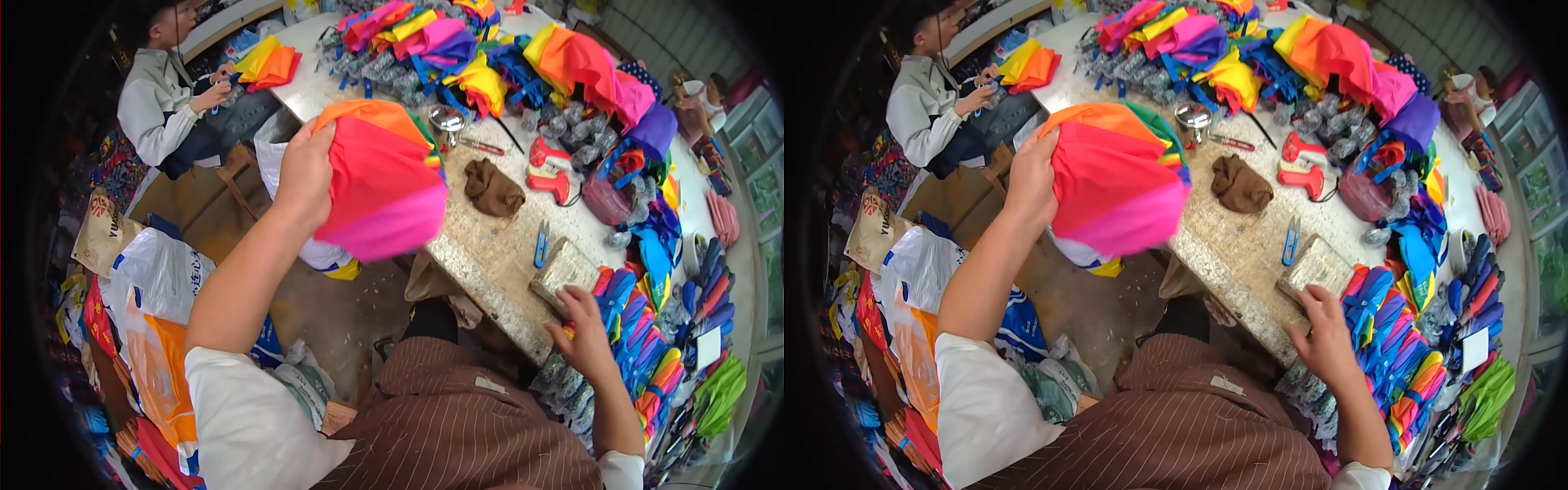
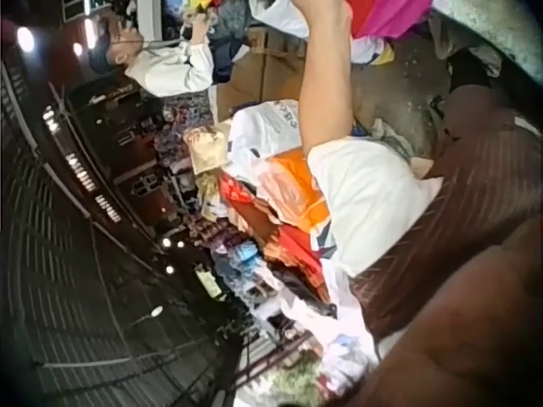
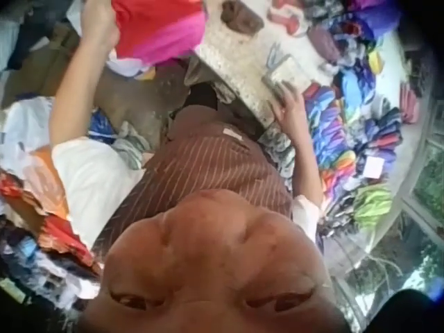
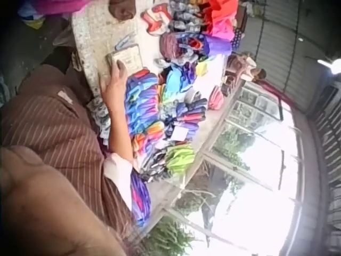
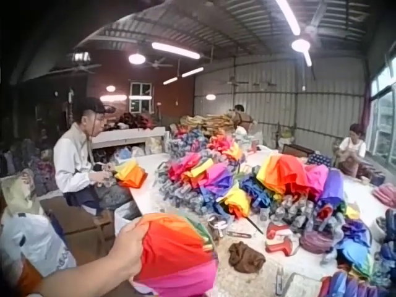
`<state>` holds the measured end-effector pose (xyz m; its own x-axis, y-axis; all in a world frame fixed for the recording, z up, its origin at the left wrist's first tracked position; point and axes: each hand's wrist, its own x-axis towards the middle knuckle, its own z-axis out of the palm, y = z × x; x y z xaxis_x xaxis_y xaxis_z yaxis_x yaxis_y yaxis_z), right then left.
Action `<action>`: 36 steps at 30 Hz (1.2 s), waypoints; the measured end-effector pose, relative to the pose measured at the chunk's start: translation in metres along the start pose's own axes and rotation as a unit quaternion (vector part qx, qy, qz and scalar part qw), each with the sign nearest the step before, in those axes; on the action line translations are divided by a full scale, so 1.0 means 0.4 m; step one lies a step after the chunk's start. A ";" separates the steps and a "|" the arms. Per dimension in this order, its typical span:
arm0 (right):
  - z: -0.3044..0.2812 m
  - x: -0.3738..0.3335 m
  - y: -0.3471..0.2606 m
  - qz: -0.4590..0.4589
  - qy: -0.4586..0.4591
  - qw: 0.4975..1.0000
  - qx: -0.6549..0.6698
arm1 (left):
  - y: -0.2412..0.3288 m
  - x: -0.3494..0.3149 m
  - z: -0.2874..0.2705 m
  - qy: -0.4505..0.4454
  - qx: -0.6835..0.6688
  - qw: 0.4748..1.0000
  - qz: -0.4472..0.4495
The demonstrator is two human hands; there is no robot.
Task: Folding rainbow umbrellas and inserting them into plastic sleeves.
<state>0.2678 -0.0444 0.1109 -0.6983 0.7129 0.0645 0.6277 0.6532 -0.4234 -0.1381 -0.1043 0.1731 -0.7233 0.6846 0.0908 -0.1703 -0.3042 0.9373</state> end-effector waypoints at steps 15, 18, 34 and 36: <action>0.058 -0.080 -0.023 0.147 -0.005 0.628 0.764 | 0.154 -0.390 0.337 -0.282 -0.294 0.896 -0.176; -0.079 0.085 -0.084 0.159 0.101 0.537 0.823 | 0.081 -0.319 0.429 -0.302 -0.152 0.937 -0.089; -0.091 0.117 0.055 0.071 0.234 0.563 0.789 | -0.247 -0.459 0.376 -0.515 -0.099 0.781 -0.340; -0.099 0.111 0.066 0.066 0.214 0.561 0.797 | -0.217 -0.484 0.399 -0.520 -0.085 0.787 -0.321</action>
<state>0.2670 0.0145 0.1385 -0.3219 0.9468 0.0043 -0.6791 -0.2278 -0.6978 0.1234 -0.1047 0.1280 0.4719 0.8785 -0.0740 -0.4283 0.3018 0.8517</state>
